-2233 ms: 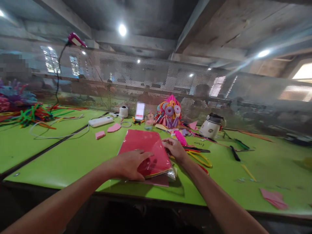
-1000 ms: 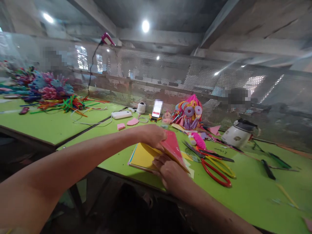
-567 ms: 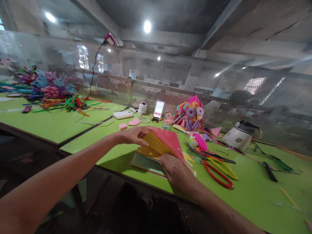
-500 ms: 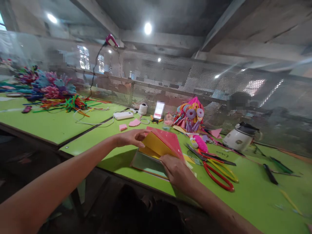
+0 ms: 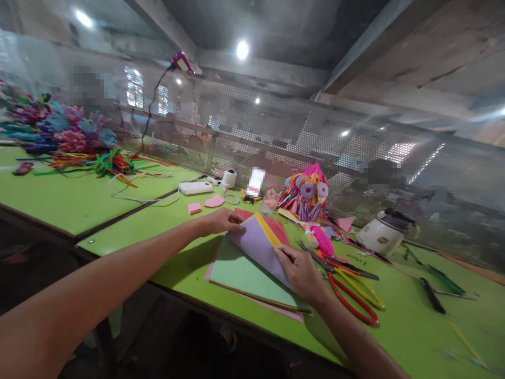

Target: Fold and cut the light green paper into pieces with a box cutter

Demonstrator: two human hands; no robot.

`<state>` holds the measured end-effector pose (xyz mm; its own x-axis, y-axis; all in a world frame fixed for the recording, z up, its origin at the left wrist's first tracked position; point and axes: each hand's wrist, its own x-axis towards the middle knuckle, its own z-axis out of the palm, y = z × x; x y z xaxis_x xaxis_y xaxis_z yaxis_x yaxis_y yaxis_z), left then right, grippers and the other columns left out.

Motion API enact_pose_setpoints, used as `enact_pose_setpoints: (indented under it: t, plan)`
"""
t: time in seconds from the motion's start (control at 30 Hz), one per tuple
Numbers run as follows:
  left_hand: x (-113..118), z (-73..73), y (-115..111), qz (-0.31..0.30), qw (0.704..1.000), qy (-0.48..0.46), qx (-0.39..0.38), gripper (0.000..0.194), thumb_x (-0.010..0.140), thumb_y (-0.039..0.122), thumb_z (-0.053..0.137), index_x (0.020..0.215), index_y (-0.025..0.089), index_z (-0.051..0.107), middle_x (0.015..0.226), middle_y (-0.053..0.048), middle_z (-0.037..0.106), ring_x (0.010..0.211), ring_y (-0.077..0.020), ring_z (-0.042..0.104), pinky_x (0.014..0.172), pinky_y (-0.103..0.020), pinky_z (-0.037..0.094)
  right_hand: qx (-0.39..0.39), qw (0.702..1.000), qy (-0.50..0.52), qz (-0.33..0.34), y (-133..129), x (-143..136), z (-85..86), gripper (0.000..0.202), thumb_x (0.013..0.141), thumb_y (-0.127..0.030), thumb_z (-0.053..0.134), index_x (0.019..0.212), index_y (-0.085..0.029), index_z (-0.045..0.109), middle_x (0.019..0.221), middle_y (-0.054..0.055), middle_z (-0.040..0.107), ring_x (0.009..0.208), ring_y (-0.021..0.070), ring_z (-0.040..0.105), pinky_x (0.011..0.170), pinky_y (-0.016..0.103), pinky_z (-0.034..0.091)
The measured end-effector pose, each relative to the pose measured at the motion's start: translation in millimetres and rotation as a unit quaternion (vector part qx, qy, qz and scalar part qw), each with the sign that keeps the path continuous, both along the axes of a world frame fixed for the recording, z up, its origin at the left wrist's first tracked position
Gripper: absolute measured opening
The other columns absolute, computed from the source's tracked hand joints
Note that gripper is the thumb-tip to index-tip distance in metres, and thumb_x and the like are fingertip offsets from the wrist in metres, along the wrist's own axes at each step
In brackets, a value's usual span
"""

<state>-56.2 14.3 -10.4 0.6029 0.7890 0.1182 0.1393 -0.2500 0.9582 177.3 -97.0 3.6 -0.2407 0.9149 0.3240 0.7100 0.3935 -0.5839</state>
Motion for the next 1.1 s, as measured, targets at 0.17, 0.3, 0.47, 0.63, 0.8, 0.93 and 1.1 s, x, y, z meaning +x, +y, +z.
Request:
enact_pose_setpoints:
  t: [0.17, 0.3, 0.47, 0.63, 0.8, 0.93, 1.1]
  plan:
    - [5.2, -5.3, -1.0, 0.02, 1.0, -0.011, 0.015, 0.04, 0.066, 0.05, 0.071, 0.076, 0.011, 0.067, 0.07, 0.0, 0.062, 0.066, -0.0121, 0.052, 0.06, -0.022, 0.038, 0.007, 0.999, 0.037, 0.003, -8.2, -0.8, -2.5, 0.033, 0.088, -0.039, 0.044, 0.084, -0.015, 0.064, 0.076, 0.003, 0.064, 0.071, 0.0174, 0.056, 0.064, 0.025, 0.04]
    - [-1.1, -6.2, -7.6, -0.023, 0.999, -0.013, -0.019, 0.043, 0.066, 0.051, 0.071, 0.08, 0.011, 0.069, 0.073, -0.001, 0.063, 0.067, -0.0135, 0.054, 0.062, -0.023, 0.04, -0.026, 0.998, 0.059, 0.022, -11.8, -3.4, -5.4, 0.034, 0.088, -0.042, 0.045, 0.085, -0.015, 0.066, 0.073, 0.002, 0.063, 0.067, 0.0163, 0.055, 0.061, 0.025, 0.041]
    - [-4.6, -3.6, -10.4, -0.047, 0.998, -0.023, -0.029, 0.045, 0.062, 0.05, 0.076, 0.084, 0.011, 0.071, 0.072, -0.003, 0.065, 0.069, -0.0157, 0.056, 0.063, -0.024, 0.042, -0.036, 0.995, 0.083, 0.043, -13.2, -6.7, -9.4, 0.031, 0.088, -0.042, 0.048, 0.086, -0.016, 0.066, 0.077, 0.002, 0.065, 0.07, 0.0148, 0.056, 0.064, 0.023, 0.042]
    - [-5.4, -3.7, -10.6, -0.045, 0.998, -0.038, -0.035, 0.048, 0.059, 0.049, 0.078, 0.084, 0.009, 0.071, 0.071, -0.004, 0.065, 0.068, -0.0167, 0.057, 0.062, -0.026, 0.043, -0.032, 0.995, 0.082, 0.047, -15.3, -14.1, -6.7, 0.026, 0.086, -0.036, 0.052, 0.083, -0.015, 0.067, 0.075, 0.001, 0.065, 0.07, 0.0143, 0.057, 0.062, 0.023, 0.042]
    - [-4.8, -7.1, -10.1, -0.058, 0.997, -0.035, -0.033, 0.048, 0.064, 0.049, 0.075, 0.087, 0.007, 0.069, 0.076, -0.006, 0.064, 0.068, -0.0152, 0.056, 0.063, -0.026, 0.043, -0.038, 0.995, 0.083, 0.026, -11.8, -17.5, -7.1, 0.026, 0.086, -0.033, 0.05, 0.078, -0.014, 0.067, 0.069, 0.002, 0.063, 0.063, 0.0146, 0.056, 0.057, 0.024, 0.042]
    - [-0.6, -12.2, -7.3, -0.041, 0.998, -0.048, -0.001, 0.046, 0.066, 0.052, 0.073, 0.08, 0.008, 0.066, 0.072, -0.004, 0.061, 0.064, -0.0119, 0.051, 0.058, -0.024, 0.04, 0.134, 0.988, 0.075, -0.014, -24.0, -24.3, -12.2, 0.016, 0.087, -0.024, 0.051, 0.094, -0.015, 0.063, 0.087, 0.006, 0.063, 0.078, 0.0178, 0.059, 0.068, 0.028, 0.047]
    - [4.1, -15.2, -5.8, -0.03, 0.998, -0.047, 0.029, 0.05, 0.066, 0.058, 0.069, 0.068, 0.01, 0.059, 0.062, 0.0, 0.05, 0.055, -0.0085, 0.041, 0.049, -0.022, 0.032, 0.298, 0.949, -0.036, 0.102, -52.1, -47.7, -12.5, 0.022, 0.086, -0.008, 0.05, 0.105, -0.017, 0.057, 0.096, 0.009, 0.059, 0.093, 0.0205, 0.054, 0.082, 0.035, 0.048]
